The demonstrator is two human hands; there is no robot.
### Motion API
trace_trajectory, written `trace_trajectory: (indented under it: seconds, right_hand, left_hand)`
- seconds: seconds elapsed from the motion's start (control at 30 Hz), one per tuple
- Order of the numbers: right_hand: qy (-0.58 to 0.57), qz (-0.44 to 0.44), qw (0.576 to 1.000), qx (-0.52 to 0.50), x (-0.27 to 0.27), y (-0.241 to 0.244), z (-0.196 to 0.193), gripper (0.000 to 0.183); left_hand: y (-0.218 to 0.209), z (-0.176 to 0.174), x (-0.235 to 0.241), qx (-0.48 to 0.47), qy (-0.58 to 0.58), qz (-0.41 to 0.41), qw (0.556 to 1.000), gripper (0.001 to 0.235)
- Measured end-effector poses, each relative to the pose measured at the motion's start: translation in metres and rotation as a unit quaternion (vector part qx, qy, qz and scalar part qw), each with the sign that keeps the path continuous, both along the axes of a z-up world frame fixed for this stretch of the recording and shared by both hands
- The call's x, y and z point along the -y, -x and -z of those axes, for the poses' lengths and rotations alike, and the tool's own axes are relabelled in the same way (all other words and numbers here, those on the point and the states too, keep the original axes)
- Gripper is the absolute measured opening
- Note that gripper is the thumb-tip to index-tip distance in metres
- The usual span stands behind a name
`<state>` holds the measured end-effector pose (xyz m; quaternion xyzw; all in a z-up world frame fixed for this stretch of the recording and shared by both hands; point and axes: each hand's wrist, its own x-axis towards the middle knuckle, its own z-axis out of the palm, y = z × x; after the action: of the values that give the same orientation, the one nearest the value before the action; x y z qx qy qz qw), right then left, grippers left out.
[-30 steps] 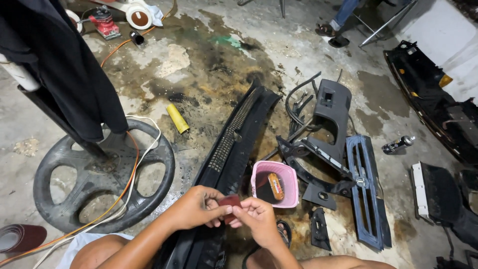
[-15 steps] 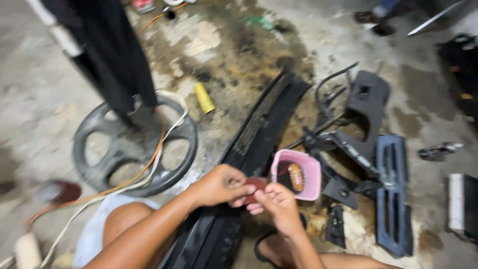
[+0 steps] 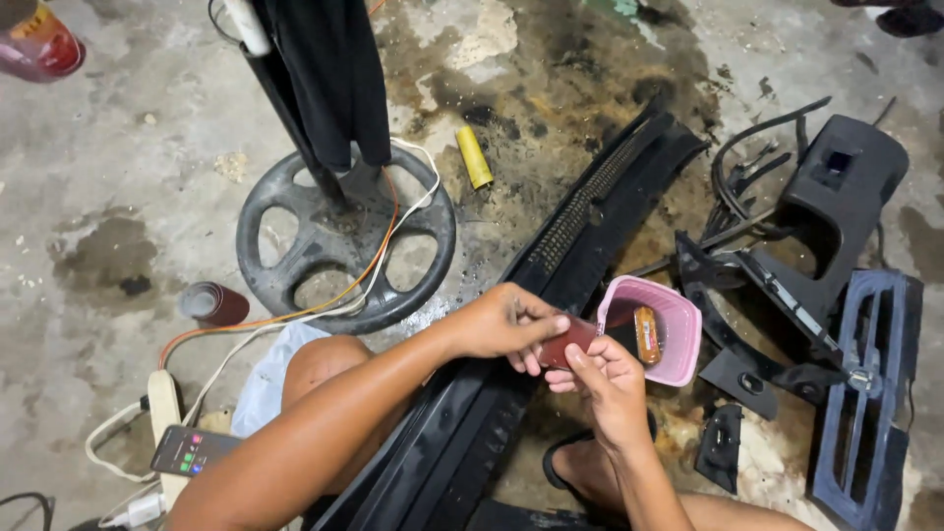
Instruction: The person sits on the floor and sands a black plastic car part, likely a bumper or grille, using a red sanding block. They hold the part on their lap and rub the sanding block along the ridges and edges, occasionally dipping the block into a pink container of water.
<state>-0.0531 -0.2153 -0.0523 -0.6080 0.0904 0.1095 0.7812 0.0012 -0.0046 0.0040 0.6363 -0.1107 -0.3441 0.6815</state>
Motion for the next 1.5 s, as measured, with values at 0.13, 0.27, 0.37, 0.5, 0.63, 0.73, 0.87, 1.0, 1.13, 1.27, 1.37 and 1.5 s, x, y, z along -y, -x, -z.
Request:
trace_trajectory:
  seconds: [0.13,0.27,0.37,0.5,0.63,0.73,0.87,1.0,1.13,1.27,1.37,1.5]
  right_hand:
    - [-0.038,-0.018,0.999,0.019,-0.006,0.002,0.001,0.018]
    - [-0.033,-0.019,0.999,0.035,-0.014,0.002,-0.026,0.023]
    - [0.028,0.006,0.999,0.039,0.018,-0.013,0.001,0.021]
    - [0.095,0.015,0.994,0.049,0.063,-0.033,0.042,0.022]
    - [0.122,0.052,0.991,0.003,0.093,-0.053,0.085,0.031]
    - [0.185,0.086,0.978,-0.049,0.131,-0.077,0.153,0.032]
    - [0.287,0.125,0.946,-0.078,0.197,-0.113,0.26,0.027]
    - [0.388,0.093,0.908,-0.124,0.192,-0.12,0.287,0.033]
    - [0.429,0.023,0.889,-0.158,0.217,-0.146,0.365,0.036]
    - [0.686,-0.248,0.665,-0.161,0.22,-0.155,0.366,0.057]
    - [0.279,0.07,0.897,-0.334,0.223,-0.165,0.353,0.05]
    - [0.334,-0.007,0.894,-0.298,0.204,-0.175,0.267,0.054]
  left_hand:
    - [0.003,0.01,0.004,0.045,0.037,-0.029,0.998,0.027]
    - [-0.002,0.013,0.004,0.172,0.012,-0.05,0.984,0.029]
    - [-0.014,0.017,-0.007,0.399,-0.116,-0.172,0.893,0.036]
    - [-0.018,0.026,-0.023,0.438,-0.297,-0.222,0.819,0.06]
    - [-0.016,0.042,-0.026,0.21,-0.392,-0.09,0.891,0.108]
    - [-0.019,0.053,-0.029,0.124,-0.377,-0.054,0.916,0.107]
    - [-0.022,0.054,-0.024,0.1,-0.332,-0.063,0.936,0.091]
    - [-0.023,0.043,-0.017,0.088,-0.309,-0.088,0.943,0.09]
    - [-0.02,0.032,-0.019,0.066,-0.295,-0.108,0.947,0.068]
    - [-0.02,0.022,-0.018,0.058,-0.293,-0.105,0.948,0.061]
    - [-0.023,0.036,-0.016,0.072,-0.298,-0.095,0.947,0.066]
    - [-0.024,0.04,-0.021,0.083,-0.293,-0.107,0.946,0.067]
